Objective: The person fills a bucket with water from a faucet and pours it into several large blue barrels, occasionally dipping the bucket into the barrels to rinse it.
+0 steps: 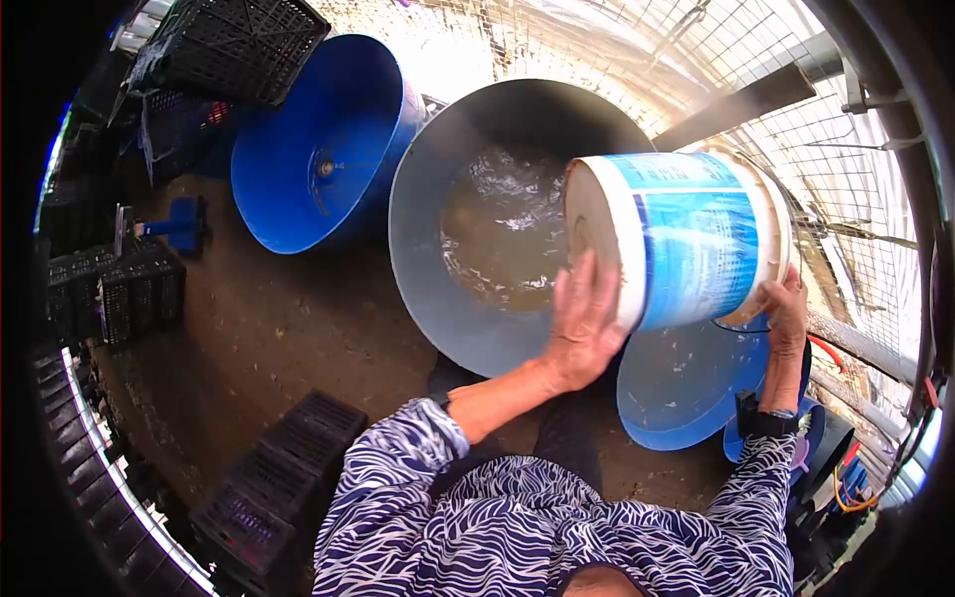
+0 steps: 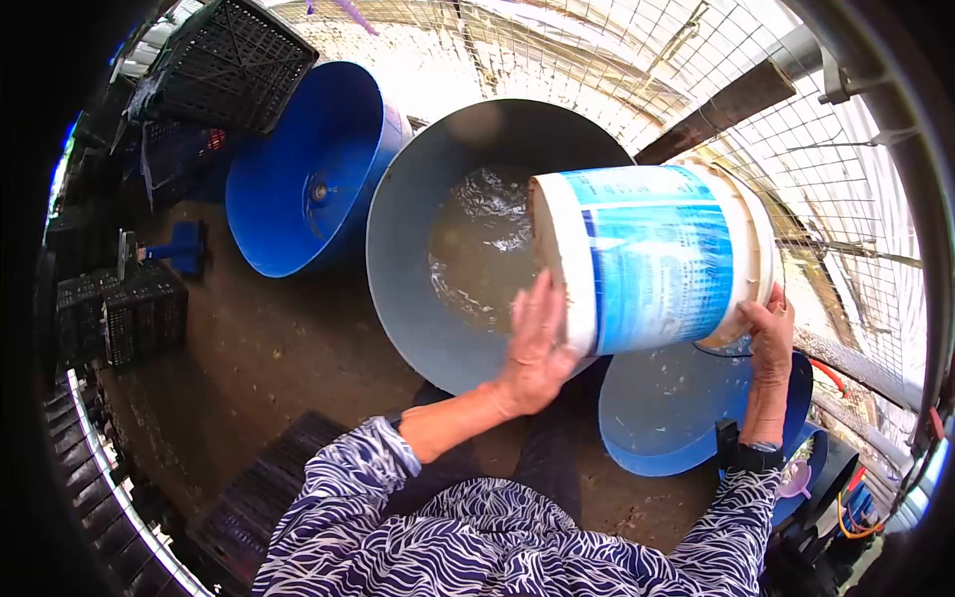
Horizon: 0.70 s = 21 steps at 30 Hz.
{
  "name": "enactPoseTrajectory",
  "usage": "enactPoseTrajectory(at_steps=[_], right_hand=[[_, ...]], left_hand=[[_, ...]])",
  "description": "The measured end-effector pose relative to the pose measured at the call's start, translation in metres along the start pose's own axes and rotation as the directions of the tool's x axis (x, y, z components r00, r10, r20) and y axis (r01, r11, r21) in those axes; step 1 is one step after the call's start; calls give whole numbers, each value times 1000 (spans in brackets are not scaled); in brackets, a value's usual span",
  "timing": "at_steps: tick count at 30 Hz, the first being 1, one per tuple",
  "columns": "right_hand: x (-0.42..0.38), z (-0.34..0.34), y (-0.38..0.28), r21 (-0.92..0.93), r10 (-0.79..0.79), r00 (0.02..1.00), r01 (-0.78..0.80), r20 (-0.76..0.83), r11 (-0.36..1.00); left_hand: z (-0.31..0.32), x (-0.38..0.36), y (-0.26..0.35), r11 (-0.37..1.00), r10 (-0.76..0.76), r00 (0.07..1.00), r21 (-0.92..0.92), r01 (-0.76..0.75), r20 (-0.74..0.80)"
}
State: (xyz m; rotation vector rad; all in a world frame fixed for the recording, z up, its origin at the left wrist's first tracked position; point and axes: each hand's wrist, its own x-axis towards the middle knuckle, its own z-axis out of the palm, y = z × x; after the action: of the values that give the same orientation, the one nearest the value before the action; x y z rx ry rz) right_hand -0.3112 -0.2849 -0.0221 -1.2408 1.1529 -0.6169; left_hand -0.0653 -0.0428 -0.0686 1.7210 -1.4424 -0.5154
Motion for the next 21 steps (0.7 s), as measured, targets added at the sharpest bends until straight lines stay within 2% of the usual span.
enactPoseTrajectory(at_steps=[2,3,4,5,6,7,8,10,12,13,16,18,20,21], right_hand=[[0,52,14,-47,-11,1000,10,-3,999],[3,85,23,-41,39,999,-39,1,998],[8,120,36,-33,90,996,-90,6,995],[17,152,57,6,120,991,-121,55,993],[24,186,72,-23,144,986,-143,82,989],[38,212,104,-26,155,979,-153,131,988],[50,238,131,-83,179,969,-167,169,982],[76,278,168,-295,292,917,-210,270,932],[109,305,212,-530,355,842,-99,407,842],[125,316,225,-586,375,807,-44,456,809],[174,350,265,-661,413,706,103,575,743],[201,376,277,-722,480,651,156,588,674],[232,402,304,-723,478,597,269,644,637],[244,414,316,-721,506,580,222,638,656]], left_hand=[[-60,2,-41,996,-91,959,-8,92,-270],[-84,4,-67,985,-140,884,24,168,-447],[-101,6,-109,913,-271,800,120,390,-536],[-115,1,-157,748,-344,708,276,604,-617],[-125,-7,-202,570,-439,626,339,749,-644],[-136,-11,-236,458,-657,498,226,860,-565],[-142,-14,-270,369,-797,381,122,921,-469],[-145,-12,-278,475,-733,506,191,859,-455],[-142,-13,-279,519,-674,538,194,833,-507],[-140,-14,-278,537,-644,549,197,820,-533],[-138,-10,-271,469,-677,500,207,859,-540],[-134,-11,-267,498,-637,535,234,835,-555],[-133,-12,-262,545,-592,575,244,802,-565],[-134,-10,-261,565,-598,572,212,798,-562]])
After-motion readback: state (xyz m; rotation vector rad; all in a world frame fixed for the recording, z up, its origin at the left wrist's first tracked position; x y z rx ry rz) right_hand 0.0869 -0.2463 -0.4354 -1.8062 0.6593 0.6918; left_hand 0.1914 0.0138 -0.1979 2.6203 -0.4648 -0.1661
